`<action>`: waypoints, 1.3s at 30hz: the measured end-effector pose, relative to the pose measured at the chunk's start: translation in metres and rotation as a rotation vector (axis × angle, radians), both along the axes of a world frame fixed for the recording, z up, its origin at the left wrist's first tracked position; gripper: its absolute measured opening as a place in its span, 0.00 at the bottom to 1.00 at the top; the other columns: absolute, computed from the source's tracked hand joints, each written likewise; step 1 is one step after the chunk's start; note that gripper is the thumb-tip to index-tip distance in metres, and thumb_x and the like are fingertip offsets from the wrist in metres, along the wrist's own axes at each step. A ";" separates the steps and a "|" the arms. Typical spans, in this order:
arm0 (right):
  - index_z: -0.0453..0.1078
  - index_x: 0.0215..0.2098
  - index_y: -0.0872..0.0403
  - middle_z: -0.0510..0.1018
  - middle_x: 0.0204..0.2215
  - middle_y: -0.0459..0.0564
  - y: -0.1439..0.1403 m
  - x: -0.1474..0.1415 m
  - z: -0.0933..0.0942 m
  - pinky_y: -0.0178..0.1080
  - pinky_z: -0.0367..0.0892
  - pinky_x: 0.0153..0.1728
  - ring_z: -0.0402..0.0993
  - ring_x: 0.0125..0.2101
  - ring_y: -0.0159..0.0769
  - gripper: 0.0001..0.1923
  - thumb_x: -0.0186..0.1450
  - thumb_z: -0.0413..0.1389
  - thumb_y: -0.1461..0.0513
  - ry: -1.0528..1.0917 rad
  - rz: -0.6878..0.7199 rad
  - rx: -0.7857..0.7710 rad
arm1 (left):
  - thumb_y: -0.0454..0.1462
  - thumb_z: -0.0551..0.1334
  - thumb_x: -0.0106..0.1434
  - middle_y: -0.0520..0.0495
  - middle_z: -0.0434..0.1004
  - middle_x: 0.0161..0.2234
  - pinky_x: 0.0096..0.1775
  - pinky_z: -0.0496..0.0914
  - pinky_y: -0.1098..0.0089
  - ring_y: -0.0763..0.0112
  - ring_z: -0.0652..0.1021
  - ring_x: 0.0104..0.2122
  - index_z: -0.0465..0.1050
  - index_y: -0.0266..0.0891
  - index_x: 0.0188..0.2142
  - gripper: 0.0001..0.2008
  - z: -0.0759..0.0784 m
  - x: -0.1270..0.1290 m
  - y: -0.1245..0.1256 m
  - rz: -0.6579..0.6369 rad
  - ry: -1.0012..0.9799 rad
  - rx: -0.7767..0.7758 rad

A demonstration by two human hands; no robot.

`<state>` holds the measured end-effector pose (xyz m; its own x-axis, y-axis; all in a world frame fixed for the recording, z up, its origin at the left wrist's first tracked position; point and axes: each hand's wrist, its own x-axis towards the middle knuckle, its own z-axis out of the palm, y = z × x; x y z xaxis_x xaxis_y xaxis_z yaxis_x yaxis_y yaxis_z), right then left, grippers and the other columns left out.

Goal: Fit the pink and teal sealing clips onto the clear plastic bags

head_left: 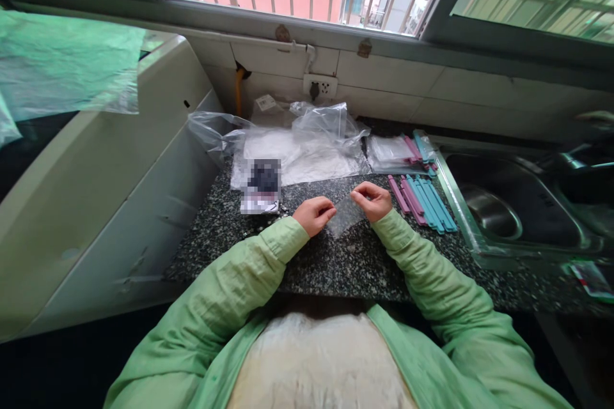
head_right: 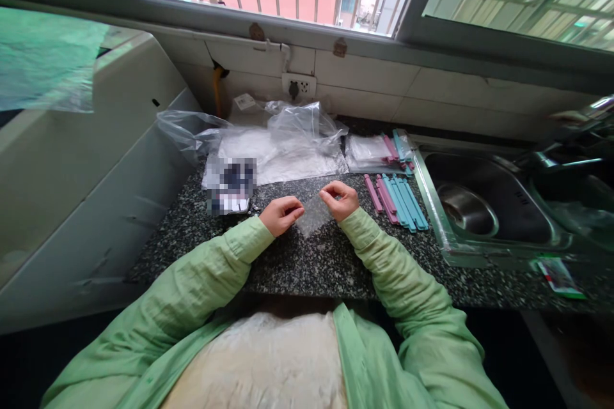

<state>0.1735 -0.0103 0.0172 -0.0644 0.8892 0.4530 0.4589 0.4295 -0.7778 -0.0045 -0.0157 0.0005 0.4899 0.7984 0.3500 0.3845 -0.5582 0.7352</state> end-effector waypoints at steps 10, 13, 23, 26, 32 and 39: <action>0.65 0.20 0.55 0.67 0.17 0.44 -0.002 -0.001 -0.002 0.32 0.61 0.23 0.62 0.20 0.27 0.08 0.55 0.53 0.60 -0.023 0.017 0.008 | 0.35 0.56 0.54 0.53 0.63 0.19 0.24 0.59 0.77 0.80 0.63 0.20 0.67 0.34 0.22 0.07 -0.002 -0.001 0.001 0.051 0.019 -0.059; 0.65 0.20 0.55 0.67 0.17 0.44 -0.002 0.000 -0.002 0.32 0.61 0.23 0.62 0.20 0.27 0.08 0.55 0.53 0.61 -0.010 0.033 0.027 | 0.37 0.57 0.54 0.53 0.63 0.18 0.24 0.58 0.77 0.80 0.63 0.20 0.68 0.34 0.22 0.09 -0.004 -0.002 0.002 0.091 0.027 -0.099; 0.66 0.21 0.55 0.69 0.18 0.44 0.000 0.003 -0.001 0.32 0.64 0.24 0.64 0.21 0.27 0.08 0.55 0.54 0.60 0.045 -0.013 0.011 | 0.38 0.57 0.54 0.54 0.59 0.16 0.23 0.56 0.77 0.81 0.60 0.18 0.65 0.34 0.17 0.13 -0.004 -0.002 0.002 0.053 0.012 -0.091; 0.66 0.21 0.55 0.69 0.18 0.44 0.000 0.003 -0.002 0.32 0.64 0.24 0.64 0.21 0.27 0.08 0.54 0.54 0.59 0.051 -0.029 0.003 | 0.39 0.57 0.54 0.55 0.59 0.16 0.23 0.56 0.77 0.81 0.60 0.18 0.64 0.34 0.16 0.14 -0.004 -0.002 0.002 0.043 0.021 -0.082; 0.67 0.21 0.55 0.69 0.19 0.45 0.002 0.004 -0.001 0.32 0.63 0.24 0.64 0.21 0.27 0.09 0.54 0.54 0.58 0.054 -0.044 -0.005 | 0.39 0.57 0.54 0.55 0.58 0.16 0.23 0.56 0.77 0.81 0.60 0.19 0.62 0.35 0.16 0.14 -0.003 0.000 0.001 0.046 0.044 -0.071; 0.68 0.22 0.55 0.70 0.19 0.45 0.006 0.008 -0.004 0.33 0.62 0.24 0.64 0.21 0.28 0.10 0.55 0.54 0.56 0.039 -0.052 -0.017 | 0.40 0.56 0.55 0.54 0.59 0.17 0.24 0.57 0.76 0.80 0.60 0.19 0.62 0.35 0.16 0.15 0.001 0.000 0.001 0.015 0.051 -0.045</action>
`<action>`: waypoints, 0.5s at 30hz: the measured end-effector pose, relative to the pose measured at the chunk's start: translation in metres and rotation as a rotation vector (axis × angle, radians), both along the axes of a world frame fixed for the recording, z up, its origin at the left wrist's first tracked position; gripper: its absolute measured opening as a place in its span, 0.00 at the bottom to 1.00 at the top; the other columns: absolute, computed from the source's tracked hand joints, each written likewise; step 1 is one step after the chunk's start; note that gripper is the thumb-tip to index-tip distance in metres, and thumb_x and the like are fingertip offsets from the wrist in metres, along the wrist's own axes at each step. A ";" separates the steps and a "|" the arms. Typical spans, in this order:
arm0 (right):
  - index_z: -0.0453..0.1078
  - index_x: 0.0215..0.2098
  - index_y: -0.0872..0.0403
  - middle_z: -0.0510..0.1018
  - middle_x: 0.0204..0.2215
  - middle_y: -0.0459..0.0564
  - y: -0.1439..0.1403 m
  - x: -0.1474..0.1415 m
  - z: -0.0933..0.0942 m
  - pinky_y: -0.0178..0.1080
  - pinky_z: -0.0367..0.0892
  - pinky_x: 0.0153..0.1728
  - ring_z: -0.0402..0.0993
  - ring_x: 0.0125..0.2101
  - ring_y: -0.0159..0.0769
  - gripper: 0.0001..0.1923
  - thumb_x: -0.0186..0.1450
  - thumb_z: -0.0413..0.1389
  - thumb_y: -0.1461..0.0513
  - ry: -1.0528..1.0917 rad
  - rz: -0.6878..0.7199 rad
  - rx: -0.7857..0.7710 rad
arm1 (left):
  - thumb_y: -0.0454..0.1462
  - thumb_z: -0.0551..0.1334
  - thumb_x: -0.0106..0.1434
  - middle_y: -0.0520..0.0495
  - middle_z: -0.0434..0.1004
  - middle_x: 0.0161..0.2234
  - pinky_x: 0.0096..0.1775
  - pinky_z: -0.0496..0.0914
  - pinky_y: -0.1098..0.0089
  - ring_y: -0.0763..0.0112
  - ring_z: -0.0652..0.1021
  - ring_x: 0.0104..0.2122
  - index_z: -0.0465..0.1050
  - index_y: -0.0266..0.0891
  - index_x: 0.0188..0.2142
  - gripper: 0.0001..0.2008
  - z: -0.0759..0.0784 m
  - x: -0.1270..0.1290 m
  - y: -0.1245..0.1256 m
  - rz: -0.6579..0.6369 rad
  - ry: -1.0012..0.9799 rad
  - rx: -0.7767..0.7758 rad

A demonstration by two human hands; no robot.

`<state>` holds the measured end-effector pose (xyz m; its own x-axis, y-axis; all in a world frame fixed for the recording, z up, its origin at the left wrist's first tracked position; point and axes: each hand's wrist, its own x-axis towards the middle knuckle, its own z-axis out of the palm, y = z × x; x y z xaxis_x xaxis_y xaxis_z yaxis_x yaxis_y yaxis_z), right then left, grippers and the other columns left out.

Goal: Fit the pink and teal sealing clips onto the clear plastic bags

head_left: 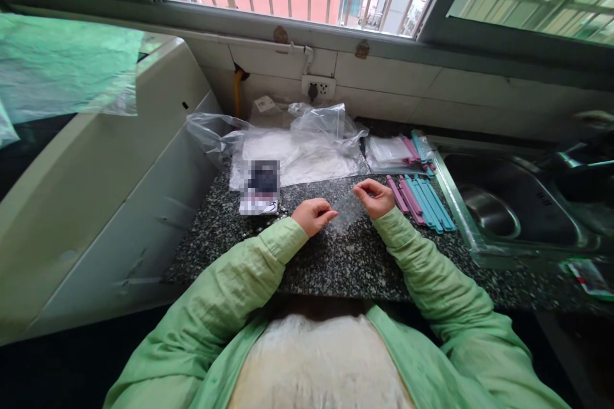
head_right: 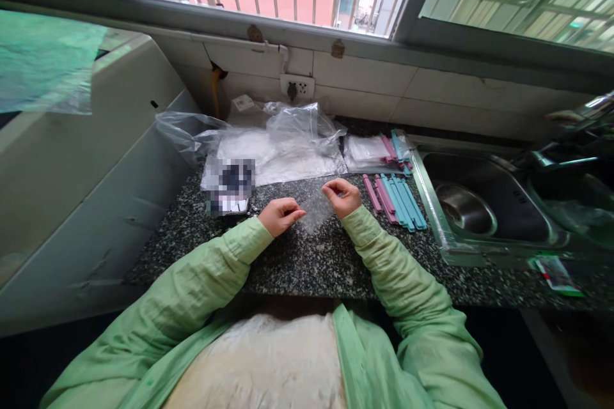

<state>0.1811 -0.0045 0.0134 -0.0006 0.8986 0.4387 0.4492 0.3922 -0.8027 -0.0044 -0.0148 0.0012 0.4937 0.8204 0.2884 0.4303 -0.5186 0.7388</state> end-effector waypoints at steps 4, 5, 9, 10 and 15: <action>0.68 0.22 0.55 0.70 0.19 0.45 0.000 0.000 -0.002 0.33 0.62 0.24 0.64 0.21 0.28 0.10 0.55 0.54 0.57 -0.010 -0.001 0.008 | 0.40 0.55 0.56 0.54 0.58 0.17 0.24 0.57 0.76 0.80 0.60 0.20 0.60 0.35 0.16 0.16 0.001 -0.001 0.000 -0.010 0.002 0.007; 0.68 0.22 0.55 0.69 0.19 0.45 0.000 0.000 -0.001 0.33 0.62 0.24 0.64 0.21 0.28 0.10 0.55 0.54 0.57 -0.017 -0.001 0.014 | 0.40 0.55 0.56 0.54 0.57 0.17 0.24 0.56 0.76 0.80 0.60 0.19 0.60 0.35 0.15 0.16 0.001 -0.001 -0.001 -0.015 0.003 0.008; 0.67 0.22 0.55 0.69 0.19 0.45 -0.002 -0.001 0.000 0.33 0.62 0.25 0.64 0.22 0.28 0.10 0.55 0.54 0.58 -0.041 0.020 0.045 | 0.41 0.55 0.56 0.55 0.56 0.16 0.23 0.55 0.76 0.80 0.60 0.19 0.60 0.35 0.14 0.17 0.002 -0.002 -0.001 -0.036 -0.006 0.008; 0.67 0.22 0.55 0.69 0.20 0.45 -0.002 -0.002 0.000 0.33 0.62 0.25 0.64 0.22 0.28 0.10 0.56 0.54 0.58 -0.040 0.028 0.050 | 0.41 0.54 0.56 0.54 0.56 0.16 0.23 0.56 0.76 0.80 0.60 0.18 0.61 0.35 0.14 0.18 0.002 -0.002 -0.001 -0.039 -0.012 0.004; 0.67 0.22 0.55 0.69 0.20 0.45 -0.004 -0.002 0.001 0.33 0.63 0.25 0.64 0.22 0.28 0.10 0.56 0.54 0.57 -0.042 0.062 0.043 | 0.43 0.54 0.57 0.53 0.61 0.16 0.23 0.57 0.76 0.80 0.63 0.18 0.66 0.34 0.16 0.18 0.001 -0.003 -0.002 -0.067 -0.007 -0.052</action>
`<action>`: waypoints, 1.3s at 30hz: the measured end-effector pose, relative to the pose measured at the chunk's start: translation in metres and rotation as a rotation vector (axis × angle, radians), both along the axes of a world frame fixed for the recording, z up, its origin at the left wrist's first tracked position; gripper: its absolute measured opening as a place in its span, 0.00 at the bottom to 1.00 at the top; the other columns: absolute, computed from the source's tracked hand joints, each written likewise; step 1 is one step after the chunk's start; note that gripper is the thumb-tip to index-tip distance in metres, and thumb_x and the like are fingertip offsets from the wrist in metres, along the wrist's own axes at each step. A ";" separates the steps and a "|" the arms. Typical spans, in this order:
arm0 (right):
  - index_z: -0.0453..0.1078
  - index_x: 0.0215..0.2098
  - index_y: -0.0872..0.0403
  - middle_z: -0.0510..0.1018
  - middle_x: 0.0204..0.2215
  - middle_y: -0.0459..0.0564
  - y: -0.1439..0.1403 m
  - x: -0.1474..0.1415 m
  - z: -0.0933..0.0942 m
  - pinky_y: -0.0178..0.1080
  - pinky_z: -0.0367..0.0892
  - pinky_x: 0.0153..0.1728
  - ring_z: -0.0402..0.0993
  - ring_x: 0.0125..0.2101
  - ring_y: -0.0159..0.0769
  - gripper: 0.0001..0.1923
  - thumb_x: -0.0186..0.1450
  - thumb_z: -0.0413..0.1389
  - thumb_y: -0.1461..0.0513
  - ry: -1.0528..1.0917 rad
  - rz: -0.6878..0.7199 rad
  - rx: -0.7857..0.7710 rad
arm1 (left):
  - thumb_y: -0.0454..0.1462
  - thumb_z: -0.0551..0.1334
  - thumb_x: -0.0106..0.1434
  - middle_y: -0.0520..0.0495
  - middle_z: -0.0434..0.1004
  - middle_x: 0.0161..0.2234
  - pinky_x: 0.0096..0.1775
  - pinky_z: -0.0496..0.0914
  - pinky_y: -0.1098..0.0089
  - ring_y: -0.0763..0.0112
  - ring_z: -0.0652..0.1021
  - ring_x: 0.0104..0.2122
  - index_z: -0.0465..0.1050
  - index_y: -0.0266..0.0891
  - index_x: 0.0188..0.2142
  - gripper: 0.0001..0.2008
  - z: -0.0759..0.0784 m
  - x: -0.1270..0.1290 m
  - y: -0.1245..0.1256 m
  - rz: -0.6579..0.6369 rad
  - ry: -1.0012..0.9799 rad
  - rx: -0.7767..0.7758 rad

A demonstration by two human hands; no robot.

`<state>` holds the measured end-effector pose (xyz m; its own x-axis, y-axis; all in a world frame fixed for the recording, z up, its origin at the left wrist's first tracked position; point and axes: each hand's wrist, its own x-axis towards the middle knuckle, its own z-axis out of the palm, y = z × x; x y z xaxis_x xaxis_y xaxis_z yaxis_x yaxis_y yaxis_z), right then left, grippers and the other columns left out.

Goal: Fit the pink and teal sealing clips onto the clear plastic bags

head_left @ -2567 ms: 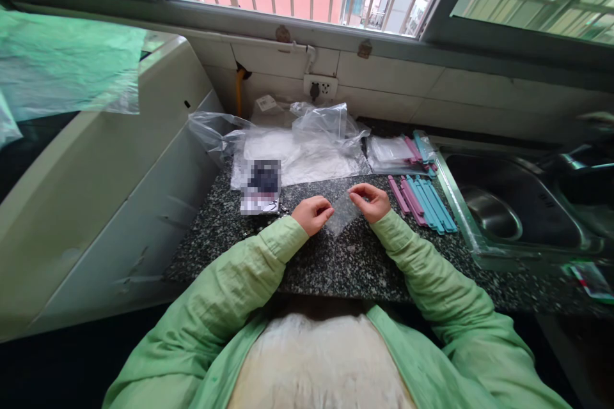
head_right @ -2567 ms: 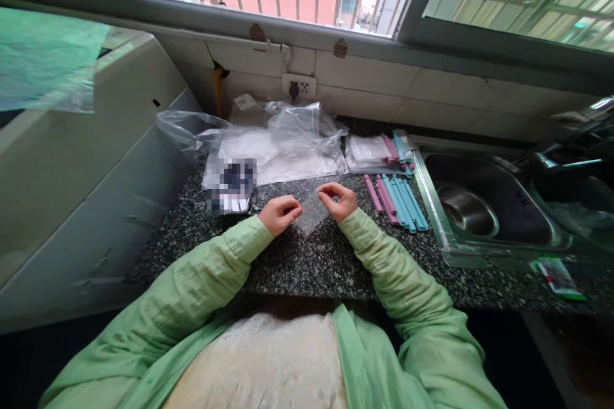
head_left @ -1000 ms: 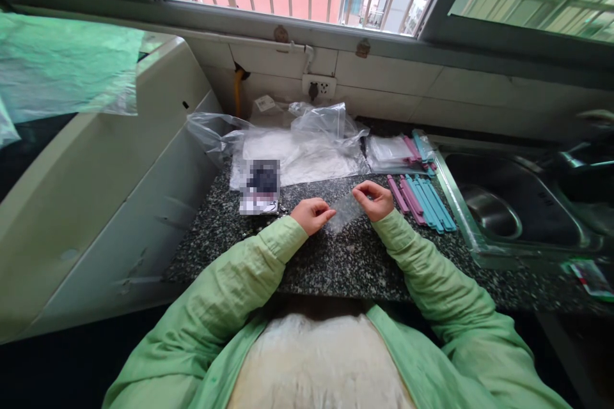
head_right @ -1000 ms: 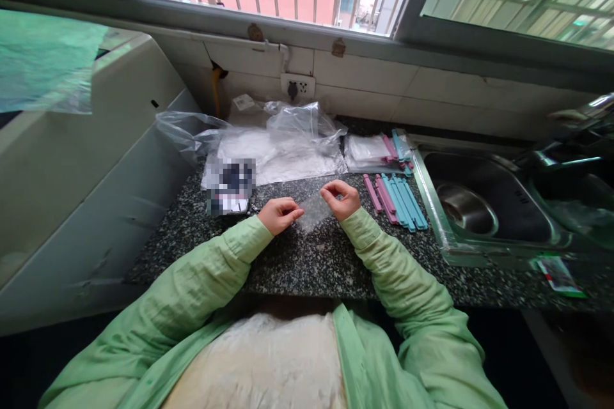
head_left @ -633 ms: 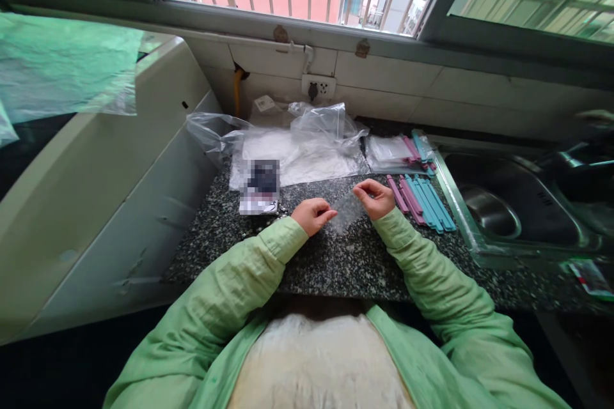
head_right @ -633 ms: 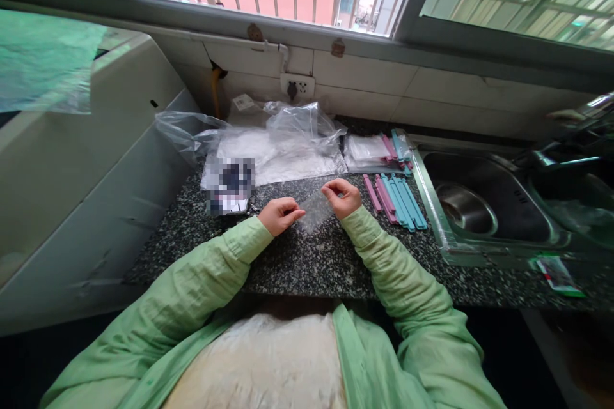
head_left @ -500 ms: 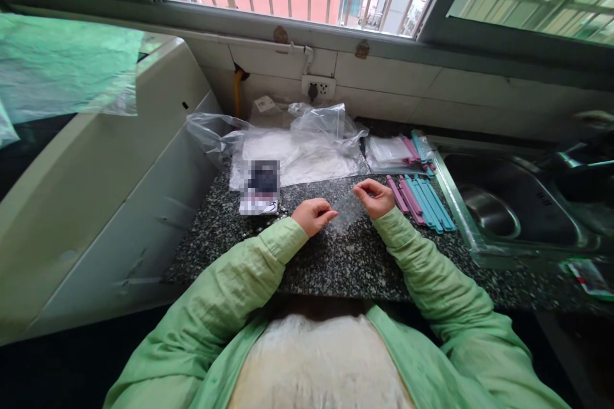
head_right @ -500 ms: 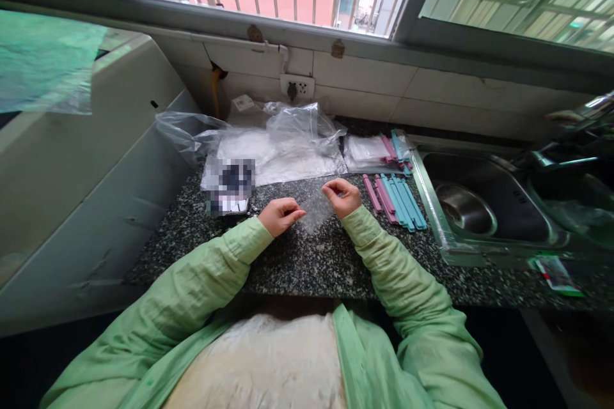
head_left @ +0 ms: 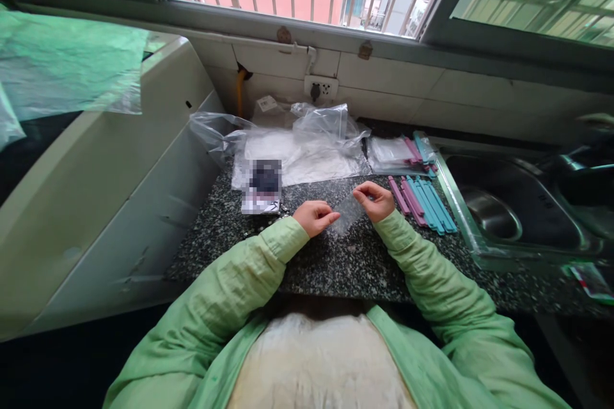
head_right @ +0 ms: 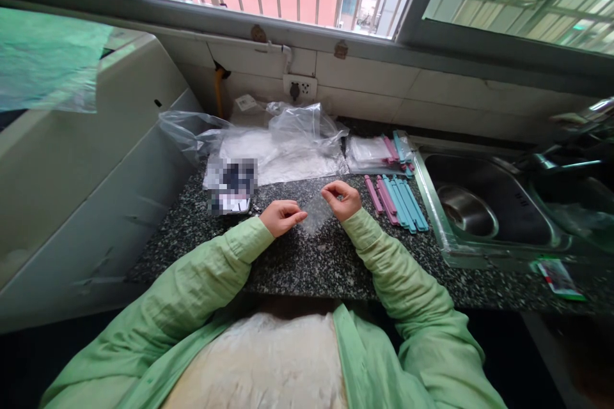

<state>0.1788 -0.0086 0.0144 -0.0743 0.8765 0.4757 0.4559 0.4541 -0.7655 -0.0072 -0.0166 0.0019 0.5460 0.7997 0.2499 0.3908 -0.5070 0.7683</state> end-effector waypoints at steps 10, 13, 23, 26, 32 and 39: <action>0.67 0.22 0.55 0.69 0.19 0.46 -0.006 -0.006 0.004 0.34 0.62 0.24 0.63 0.22 0.28 0.11 0.56 0.54 0.56 -0.013 0.051 -0.019 | 0.44 0.55 0.56 0.52 0.63 0.15 0.22 0.57 0.77 0.81 0.63 0.17 0.67 0.34 0.15 0.20 -0.002 0.000 0.000 -0.007 0.017 0.000; 0.67 0.22 0.55 0.69 0.19 0.46 -0.006 -0.007 0.004 0.33 0.62 0.24 0.64 0.22 0.28 0.11 0.56 0.54 0.56 -0.017 0.054 -0.020 | 0.45 0.54 0.57 0.52 0.63 0.15 0.22 0.57 0.77 0.81 0.63 0.17 0.68 0.34 0.15 0.20 -0.002 0.000 0.001 -0.006 0.013 0.008; 0.67 0.22 0.55 0.70 0.19 0.46 -0.004 -0.005 0.002 0.33 0.62 0.24 0.64 0.22 0.28 0.12 0.56 0.54 0.55 -0.009 0.053 -0.028 | 0.46 0.53 0.58 0.52 0.63 0.15 0.22 0.57 0.77 0.80 0.64 0.18 0.70 0.34 0.17 0.22 -0.004 0.000 0.001 -0.022 0.006 0.022; 0.67 0.22 0.55 0.70 0.19 0.45 -0.003 -0.006 0.001 0.33 0.62 0.24 0.63 0.21 0.28 0.12 0.55 0.54 0.55 0.013 0.048 -0.046 | 0.46 0.52 0.58 0.52 0.62 0.15 0.22 0.57 0.77 0.81 0.64 0.17 0.70 0.34 0.17 0.22 -0.002 0.000 0.000 -0.028 0.007 0.015; 0.67 0.21 0.55 0.70 0.18 0.46 0.000 -0.006 -0.001 0.33 0.63 0.23 0.64 0.21 0.28 0.13 0.53 0.55 0.53 0.079 0.036 -0.112 | 0.45 0.53 0.58 0.52 0.63 0.15 0.22 0.57 0.77 0.81 0.63 0.17 0.71 0.34 0.17 0.21 -0.001 0.002 -0.001 -0.031 -0.022 -0.022; 0.68 0.22 0.55 0.71 0.19 0.46 0.001 -0.005 0.000 0.34 0.63 0.24 0.65 0.21 0.29 0.12 0.55 0.55 0.55 0.021 0.052 -0.069 | 0.44 0.54 0.58 0.52 0.63 0.15 0.21 0.57 0.78 0.81 0.63 0.17 0.70 0.33 0.17 0.20 0.001 0.002 -0.001 -0.017 -0.020 -0.058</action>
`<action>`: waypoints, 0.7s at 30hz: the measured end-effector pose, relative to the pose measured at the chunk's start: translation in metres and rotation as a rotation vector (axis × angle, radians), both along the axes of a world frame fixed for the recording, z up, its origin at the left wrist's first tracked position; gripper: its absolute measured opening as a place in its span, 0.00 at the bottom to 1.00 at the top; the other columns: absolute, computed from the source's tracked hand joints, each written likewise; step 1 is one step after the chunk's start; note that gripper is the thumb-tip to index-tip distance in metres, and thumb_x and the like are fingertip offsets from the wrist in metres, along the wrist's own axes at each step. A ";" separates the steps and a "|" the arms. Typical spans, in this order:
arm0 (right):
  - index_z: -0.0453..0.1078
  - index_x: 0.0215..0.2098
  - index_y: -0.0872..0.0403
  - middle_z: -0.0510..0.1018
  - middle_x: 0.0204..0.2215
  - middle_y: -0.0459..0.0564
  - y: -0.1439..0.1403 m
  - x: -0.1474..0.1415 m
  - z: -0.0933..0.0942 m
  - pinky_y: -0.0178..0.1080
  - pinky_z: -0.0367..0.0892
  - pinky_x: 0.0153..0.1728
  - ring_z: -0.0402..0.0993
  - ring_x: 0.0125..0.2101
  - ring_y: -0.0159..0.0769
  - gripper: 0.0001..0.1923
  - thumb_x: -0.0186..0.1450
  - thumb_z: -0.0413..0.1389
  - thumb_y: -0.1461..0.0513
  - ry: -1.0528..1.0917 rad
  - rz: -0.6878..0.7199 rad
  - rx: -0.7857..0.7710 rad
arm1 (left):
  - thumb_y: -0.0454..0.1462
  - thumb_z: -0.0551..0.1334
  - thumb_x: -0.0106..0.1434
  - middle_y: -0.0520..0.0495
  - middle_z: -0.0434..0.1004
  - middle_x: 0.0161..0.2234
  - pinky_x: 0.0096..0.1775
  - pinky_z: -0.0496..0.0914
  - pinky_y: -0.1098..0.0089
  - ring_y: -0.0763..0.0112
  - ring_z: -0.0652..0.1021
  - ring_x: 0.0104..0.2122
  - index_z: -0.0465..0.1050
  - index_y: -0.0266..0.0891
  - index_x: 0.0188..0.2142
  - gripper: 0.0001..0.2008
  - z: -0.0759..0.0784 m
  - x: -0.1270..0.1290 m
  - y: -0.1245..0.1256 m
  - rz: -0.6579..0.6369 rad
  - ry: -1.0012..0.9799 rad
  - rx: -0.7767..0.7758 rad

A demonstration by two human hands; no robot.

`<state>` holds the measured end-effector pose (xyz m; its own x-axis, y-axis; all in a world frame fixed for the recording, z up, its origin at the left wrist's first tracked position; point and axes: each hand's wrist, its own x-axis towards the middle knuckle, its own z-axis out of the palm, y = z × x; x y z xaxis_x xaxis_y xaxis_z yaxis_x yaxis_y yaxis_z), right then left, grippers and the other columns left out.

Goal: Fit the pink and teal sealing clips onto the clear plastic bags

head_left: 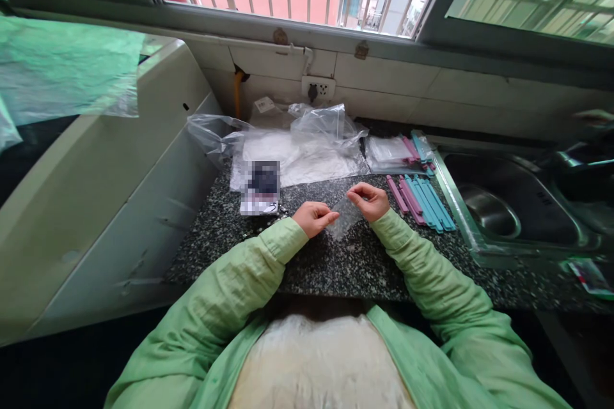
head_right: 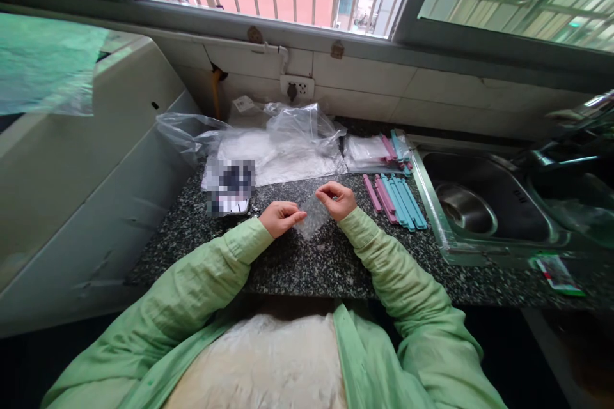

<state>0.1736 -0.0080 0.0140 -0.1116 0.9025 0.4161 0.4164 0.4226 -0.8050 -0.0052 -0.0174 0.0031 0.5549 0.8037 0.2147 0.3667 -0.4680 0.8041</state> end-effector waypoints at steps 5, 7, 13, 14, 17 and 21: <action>0.68 0.22 0.55 0.71 0.20 0.46 -0.001 0.001 0.000 0.33 0.63 0.24 0.65 0.22 0.28 0.10 0.57 0.53 0.57 -0.064 0.019 0.091 | 0.43 0.54 0.58 0.53 0.63 0.15 0.21 0.57 0.78 0.82 0.63 0.17 0.70 0.33 0.17 0.19 0.000 -0.001 0.000 -0.007 0.012 -0.005; 0.68 0.22 0.55 0.71 0.20 0.46 -0.002 0.001 0.000 0.32 0.63 0.23 0.65 0.22 0.28 0.09 0.57 0.53 0.59 -0.084 0.029 0.132 | 0.42 0.54 0.57 0.53 0.63 0.15 0.22 0.57 0.78 0.81 0.63 0.17 0.70 0.33 0.17 0.18 -0.002 0.000 0.001 0.002 0.015 -0.011; 0.67 0.22 0.55 0.71 0.19 0.46 -0.004 -0.002 0.003 0.32 0.62 0.23 0.64 0.21 0.27 0.07 0.57 0.53 0.61 -0.122 0.054 0.217 | 0.40 0.57 0.54 0.53 0.65 0.17 0.22 0.58 0.78 0.81 0.63 0.19 0.72 0.33 0.24 0.12 -0.006 0.001 0.000 0.089 -0.016 -0.063; 0.67 0.22 0.55 0.71 0.19 0.46 -0.005 -0.003 0.003 0.32 0.62 0.23 0.64 0.21 0.27 0.07 0.57 0.53 0.61 -0.125 0.061 0.221 | 0.40 0.58 0.54 0.53 0.65 0.17 0.23 0.58 0.78 0.81 0.63 0.19 0.72 0.33 0.24 0.11 -0.007 0.001 0.000 0.089 -0.025 -0.059; 0.67 0.22 0.55 0.71 0.19 0.46 -0.006 -0.006 0.003 0.32 0.62 0.22 0.63 0.21 0.27 0.07 0.57 0.53 0.62 -0.132 0.087 0.226 | 0.39 0.58 0.54 0.53 0.64 0.17 0.23 0.58 0.78 0.81 0.62 0.19 0.71 0.33 0.23 0.11 -0.007 0.001 0.000 0.087 -0.051 -0.038; 0.67 0.22 0.55 0.70 0.18 0.46 -0.008 -0.009 0.002 0.32 0.62 0.22 0.63 0.20 0.27 0.07 0.57 0.53 0.62 -0.132 0.117 0.238 | 0.38 0.57 0.54 0.54 0.62 0.17 0.22 0.57 0.78 0.81 0.62 0.18 0.71 0.32 0.21 0.11 -0.008 0.002 0.000 0.083 -0.068 -0.010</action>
<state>0.1645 -0.0159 0.0158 -0.2764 0.7591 0.5894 0.4485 0.6443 -0.6195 -0.0031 -0.0169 -0.0044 0.4709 0.8484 0.2417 0.3480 -0.4304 0.8329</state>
